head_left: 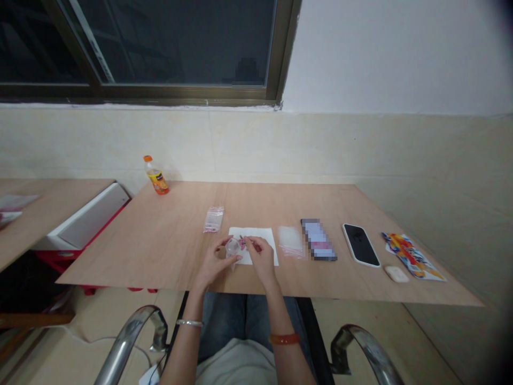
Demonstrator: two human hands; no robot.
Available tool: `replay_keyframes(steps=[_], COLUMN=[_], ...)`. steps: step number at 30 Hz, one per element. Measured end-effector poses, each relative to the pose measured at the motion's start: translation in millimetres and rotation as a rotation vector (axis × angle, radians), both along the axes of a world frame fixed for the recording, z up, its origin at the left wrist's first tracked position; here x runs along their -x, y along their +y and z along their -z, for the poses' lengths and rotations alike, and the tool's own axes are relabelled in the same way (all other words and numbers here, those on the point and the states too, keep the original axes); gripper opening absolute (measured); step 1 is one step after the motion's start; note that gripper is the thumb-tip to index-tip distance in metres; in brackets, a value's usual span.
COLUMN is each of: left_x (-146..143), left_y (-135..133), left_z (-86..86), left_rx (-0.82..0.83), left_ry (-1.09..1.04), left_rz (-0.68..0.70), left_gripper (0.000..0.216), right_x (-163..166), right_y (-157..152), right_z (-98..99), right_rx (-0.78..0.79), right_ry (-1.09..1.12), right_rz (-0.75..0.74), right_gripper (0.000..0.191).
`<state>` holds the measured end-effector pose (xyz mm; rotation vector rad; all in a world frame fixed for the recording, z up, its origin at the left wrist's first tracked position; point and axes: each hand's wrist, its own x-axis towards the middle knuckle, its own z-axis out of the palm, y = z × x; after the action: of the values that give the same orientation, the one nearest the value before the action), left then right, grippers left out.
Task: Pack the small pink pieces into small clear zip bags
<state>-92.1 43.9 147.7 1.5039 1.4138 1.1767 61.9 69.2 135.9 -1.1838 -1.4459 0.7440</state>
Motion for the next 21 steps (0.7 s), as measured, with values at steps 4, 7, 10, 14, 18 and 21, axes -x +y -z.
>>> replay_keyframes(steps=[4, 7, 10, 14, 18, 21], left_x=[0.4, 0.3, 0.9, 3.2, 5.0, 5.6], left_y=[-0.2, -0.5, -0.5, -0.1, -0.3, -0.8], left_z=[0.2, -0.4, -0.1, 2.6, 3.2, 2.1], left_rx=[0.009, -0.009, -0.011, -0.021, -0.033, -0.041], left_ry=[-0.008, 0.006, 0.019, 0.023, 0.03, 0.028], left_rz=[0.008, 0.017, 0.0, -0.017, -0.032, -0.048], left_gripper=[0.054, 0.053, 0.052, 0.052, 0.052, 0.05], right_x=[-5.6, -4.9, -1.1, 5.0, 12.3, 17.8], right_y=[5.8, 7.3, 8.3, 10.3, 11.1, 11.0], right_z=[21.1, 34.1, 42.0, 44.6, 40.7, 37.5], right_rx=[0.05, 0.058, 0.083, 0.126, 0.145, 0.125], right_ry=[-0.291, -0.396, -0.426, -0.46, -0.475, -0.469], right_rz=[0.055, 0.048, 0.031, 0.024, 0.007, 0.007], right_gripper=[0.016, 0.016, 0.018, 0.02, 0.02, 0.018])
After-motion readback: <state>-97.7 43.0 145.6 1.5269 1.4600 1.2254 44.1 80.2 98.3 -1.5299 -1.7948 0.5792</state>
